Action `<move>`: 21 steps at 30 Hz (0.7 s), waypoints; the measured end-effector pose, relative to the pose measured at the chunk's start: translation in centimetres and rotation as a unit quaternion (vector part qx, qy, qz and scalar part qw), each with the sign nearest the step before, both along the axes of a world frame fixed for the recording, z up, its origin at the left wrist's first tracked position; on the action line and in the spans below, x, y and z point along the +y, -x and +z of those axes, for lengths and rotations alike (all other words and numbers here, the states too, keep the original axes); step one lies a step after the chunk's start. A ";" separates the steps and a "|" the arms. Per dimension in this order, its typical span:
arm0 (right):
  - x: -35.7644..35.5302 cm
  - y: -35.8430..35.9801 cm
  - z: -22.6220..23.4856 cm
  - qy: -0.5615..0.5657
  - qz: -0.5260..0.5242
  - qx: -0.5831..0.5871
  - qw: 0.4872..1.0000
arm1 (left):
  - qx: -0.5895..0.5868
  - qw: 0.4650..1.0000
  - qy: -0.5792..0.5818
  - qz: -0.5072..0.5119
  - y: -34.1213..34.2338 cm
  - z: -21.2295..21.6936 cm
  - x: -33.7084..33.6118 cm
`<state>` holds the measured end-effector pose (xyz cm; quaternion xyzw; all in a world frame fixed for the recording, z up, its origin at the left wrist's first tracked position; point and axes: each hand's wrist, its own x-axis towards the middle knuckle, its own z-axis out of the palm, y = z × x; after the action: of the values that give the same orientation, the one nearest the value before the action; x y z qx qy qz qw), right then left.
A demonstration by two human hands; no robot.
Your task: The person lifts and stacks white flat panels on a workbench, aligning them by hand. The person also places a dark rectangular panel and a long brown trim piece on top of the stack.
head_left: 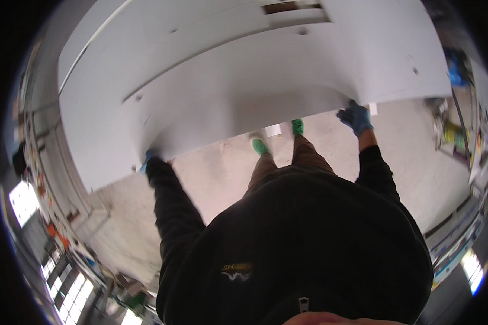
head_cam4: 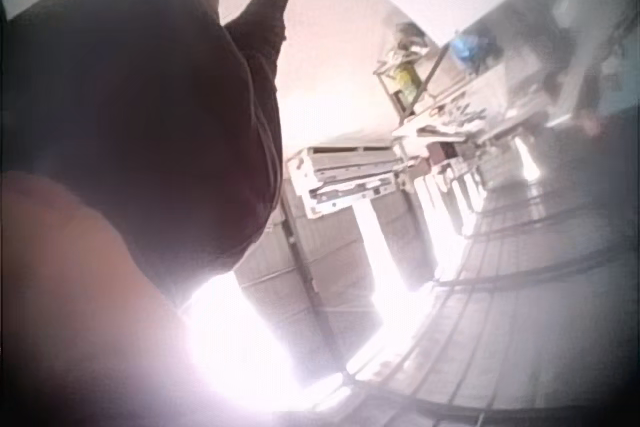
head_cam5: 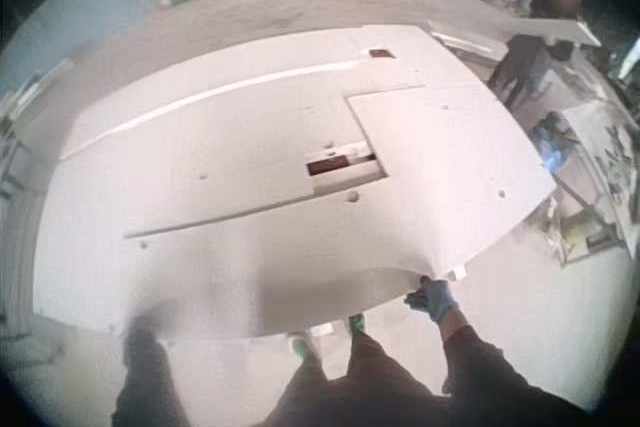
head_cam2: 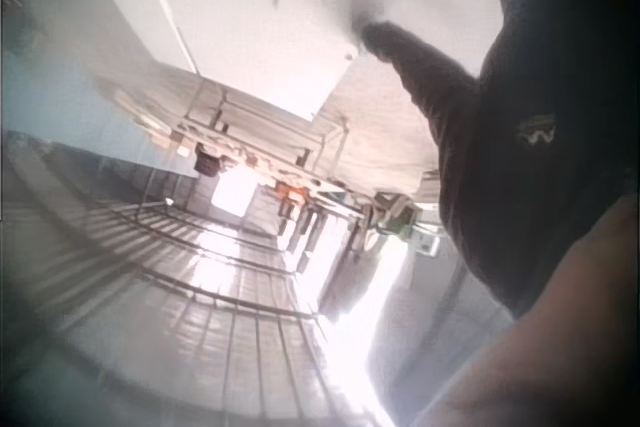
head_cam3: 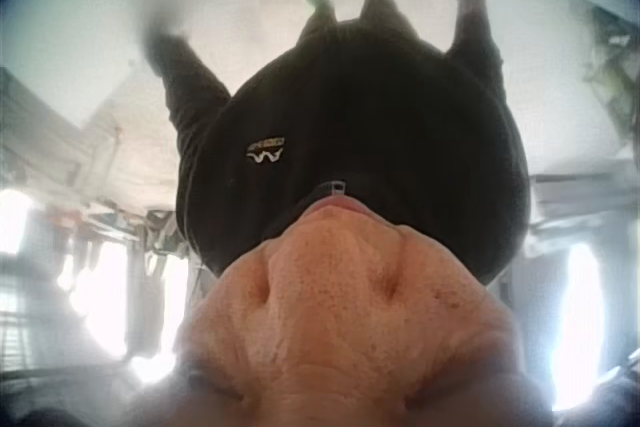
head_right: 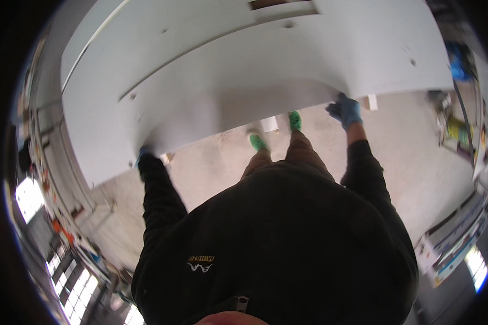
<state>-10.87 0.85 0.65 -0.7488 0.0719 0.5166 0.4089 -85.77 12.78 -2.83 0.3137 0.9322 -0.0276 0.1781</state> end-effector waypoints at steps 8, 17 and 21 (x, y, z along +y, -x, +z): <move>-0.6 -0.9 -0.9 -0.026 0.048 -0.009 0.998 | -0.033 0.997 -0.044 0.061 -10.1 1.4 -1.5; -0.7 -2.1 -2.0 -0.015 0.051 -0.015 0.998 | -0.057 0.993 -0.064 0.085 -10.5 2.4 -1.7; -0.9 -2.8 -3.9 -0.007 0.063 -0.013 0.998 | -0.062 0.993 -0.071 0.074 -10.5 1.6 -2.4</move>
<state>-8.11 -0.03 -3.20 -0.7560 0.0160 0.5315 0.3816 -75.29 10.41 -1.18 0.2567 0.9398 0.0709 0.2143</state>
